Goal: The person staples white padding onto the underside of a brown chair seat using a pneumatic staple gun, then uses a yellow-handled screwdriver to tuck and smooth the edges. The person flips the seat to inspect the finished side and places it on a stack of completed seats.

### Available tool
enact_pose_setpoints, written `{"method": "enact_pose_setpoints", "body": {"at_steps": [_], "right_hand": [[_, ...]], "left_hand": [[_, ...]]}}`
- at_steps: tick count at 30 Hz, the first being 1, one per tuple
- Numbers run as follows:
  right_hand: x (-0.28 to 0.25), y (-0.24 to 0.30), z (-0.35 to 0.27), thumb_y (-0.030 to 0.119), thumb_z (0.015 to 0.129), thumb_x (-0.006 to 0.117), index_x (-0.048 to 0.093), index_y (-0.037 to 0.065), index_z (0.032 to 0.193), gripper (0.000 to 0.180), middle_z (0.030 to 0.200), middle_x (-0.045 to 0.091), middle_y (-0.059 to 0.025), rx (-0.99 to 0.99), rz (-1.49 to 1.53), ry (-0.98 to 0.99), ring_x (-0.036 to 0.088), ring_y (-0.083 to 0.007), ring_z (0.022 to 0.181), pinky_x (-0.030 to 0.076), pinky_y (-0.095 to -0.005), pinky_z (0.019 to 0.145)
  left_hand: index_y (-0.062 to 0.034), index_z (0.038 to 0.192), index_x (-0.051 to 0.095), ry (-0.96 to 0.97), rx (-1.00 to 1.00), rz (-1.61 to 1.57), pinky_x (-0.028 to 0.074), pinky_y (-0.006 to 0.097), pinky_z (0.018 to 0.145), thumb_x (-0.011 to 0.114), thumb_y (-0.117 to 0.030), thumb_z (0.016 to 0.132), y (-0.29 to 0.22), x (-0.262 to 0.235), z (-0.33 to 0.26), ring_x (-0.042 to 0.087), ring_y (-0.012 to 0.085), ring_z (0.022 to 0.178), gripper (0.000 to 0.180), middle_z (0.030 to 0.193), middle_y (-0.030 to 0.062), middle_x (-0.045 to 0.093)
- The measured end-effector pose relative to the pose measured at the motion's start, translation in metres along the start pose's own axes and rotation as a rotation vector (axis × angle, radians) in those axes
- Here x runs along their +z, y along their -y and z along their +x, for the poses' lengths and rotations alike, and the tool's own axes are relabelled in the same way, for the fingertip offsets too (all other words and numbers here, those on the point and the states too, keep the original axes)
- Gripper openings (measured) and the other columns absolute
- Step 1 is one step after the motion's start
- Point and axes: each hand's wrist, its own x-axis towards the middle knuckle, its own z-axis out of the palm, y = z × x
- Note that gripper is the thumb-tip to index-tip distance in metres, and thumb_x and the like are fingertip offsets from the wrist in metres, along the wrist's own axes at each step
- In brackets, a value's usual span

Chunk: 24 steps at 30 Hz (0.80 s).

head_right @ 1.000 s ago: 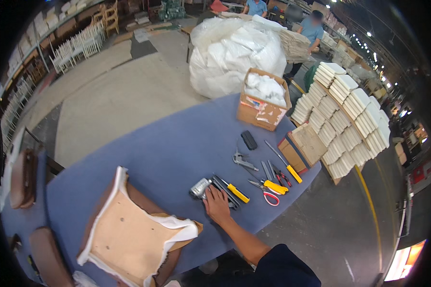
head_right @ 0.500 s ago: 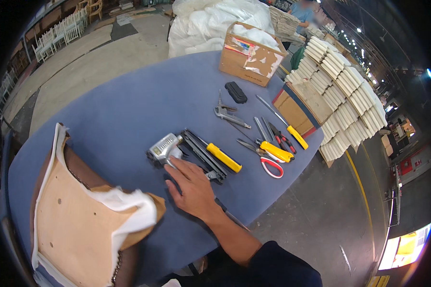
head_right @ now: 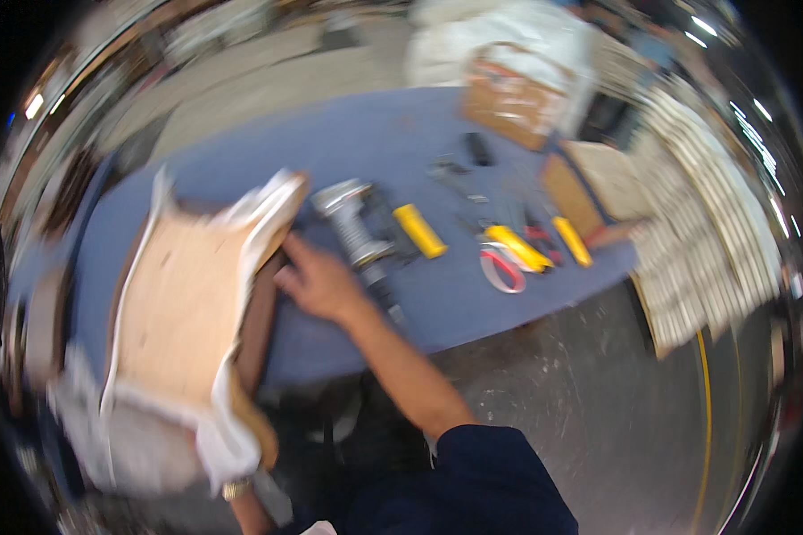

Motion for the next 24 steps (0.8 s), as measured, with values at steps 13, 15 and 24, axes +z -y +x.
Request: {"method": "enact_pose_setpoints", "body": {"at_steps": [13,15,24], "right_hand": [[0.004,-0.027,-0.013,0.026,0.104,0.064,0.069,0.001,0.129,0.036,0.122,0.075,-0.0190,0.072,-0.019,-0.074,0.072,-0.0293,0.113,0.054,-0.0370,0.099],[0.004,-0.028,-0.013,0.024,0.104,0.064,0.070,0.001,0.128,0.034,0.119,0.076,-0.0169,0.128,0.067,-0.076,0.072,-0.0262,0.112,0.054,-0.0360,0.098],[0.002,-0.032,-0.009,0.015,0.106,0.060,0.068,-0.004,0.127,0.029,0.112,0.077,-0.0162,0.210,0.203,-0.084,0.074,-0.0205,0.105,0.055,-0.0310,0.094]], "left_hand": [[0.0040,0.118,0.059,-0.037,-0.556,-0.639,0.057,0.033,0.056,0.056,-0.066,0.100,-0.020,0.063,-0.074,0.071,0.0184,0.077,0.072,0.097,0.0109,0.070],[0.0051,0.113,0.061,0.096,-0.513,-0.544,0.056,0.031,0.051,0.054,-0.067,0.101,-0.014,0.052,-0.053,0.070,0.0183,0.071,0.074,0.091,0.0118,0.070],[0.0055,0.087,0.071,0.188,-0.335,-0.041,0.051,0.026,0.049,0.046,-0.059,0.108,0.002,-0.031,-0.022,0.067,0.0163,0.054,0.072,0.069,0.0104,0.071]]}}
